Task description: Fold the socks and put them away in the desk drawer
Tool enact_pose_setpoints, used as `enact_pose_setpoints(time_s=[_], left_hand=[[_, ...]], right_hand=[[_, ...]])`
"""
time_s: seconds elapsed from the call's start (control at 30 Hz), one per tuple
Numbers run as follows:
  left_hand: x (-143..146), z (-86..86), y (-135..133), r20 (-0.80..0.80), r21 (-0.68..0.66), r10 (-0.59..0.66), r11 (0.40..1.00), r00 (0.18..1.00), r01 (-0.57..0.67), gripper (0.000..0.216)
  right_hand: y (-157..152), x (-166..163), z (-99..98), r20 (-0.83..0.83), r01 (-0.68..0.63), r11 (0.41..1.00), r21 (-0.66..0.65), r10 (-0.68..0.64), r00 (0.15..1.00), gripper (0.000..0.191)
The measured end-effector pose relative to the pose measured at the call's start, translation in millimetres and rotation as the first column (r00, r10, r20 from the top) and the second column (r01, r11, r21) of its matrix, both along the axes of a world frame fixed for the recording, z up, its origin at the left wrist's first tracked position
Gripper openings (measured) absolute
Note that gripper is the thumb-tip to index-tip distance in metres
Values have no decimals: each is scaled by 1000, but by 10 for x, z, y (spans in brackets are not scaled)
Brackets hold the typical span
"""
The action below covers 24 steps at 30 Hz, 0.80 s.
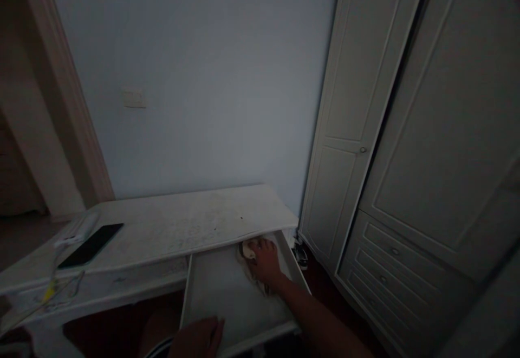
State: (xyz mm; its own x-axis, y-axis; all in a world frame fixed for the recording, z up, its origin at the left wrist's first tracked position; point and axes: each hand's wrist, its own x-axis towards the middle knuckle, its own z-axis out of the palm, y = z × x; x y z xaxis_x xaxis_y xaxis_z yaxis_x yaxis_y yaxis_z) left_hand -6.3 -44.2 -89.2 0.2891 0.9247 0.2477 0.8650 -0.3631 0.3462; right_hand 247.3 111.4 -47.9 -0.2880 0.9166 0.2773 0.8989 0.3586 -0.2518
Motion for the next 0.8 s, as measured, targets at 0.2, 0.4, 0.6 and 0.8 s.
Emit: enact_pose_setpoints(time_s=[0.2, 0.4, 0.6, 0.8], left_hand=[[72, 32, -14, -25, 49, 28, 998, 999, -27, 44], [32, -6, -7, 13, 100, -14, 995, 1000, 12, 34], [47, 124, -62, -24, 54, -1, 999, 1000, 3, 37], [64, 141, -82, 12, 8, -6, 1000, 1000, 6, 40]], right_hand=[[36, 11, -42, -53, 131, 991, -37, -133, 990, 61], [48, -453, -48, -59, -35, 999, -41, 32, 998, 64], [-119, -1099, -123, -15, -278, 958, -63, 278, 961, 67], [-318, -1306, -180, 66, -444, 894, -64, 448, 892, 68]])
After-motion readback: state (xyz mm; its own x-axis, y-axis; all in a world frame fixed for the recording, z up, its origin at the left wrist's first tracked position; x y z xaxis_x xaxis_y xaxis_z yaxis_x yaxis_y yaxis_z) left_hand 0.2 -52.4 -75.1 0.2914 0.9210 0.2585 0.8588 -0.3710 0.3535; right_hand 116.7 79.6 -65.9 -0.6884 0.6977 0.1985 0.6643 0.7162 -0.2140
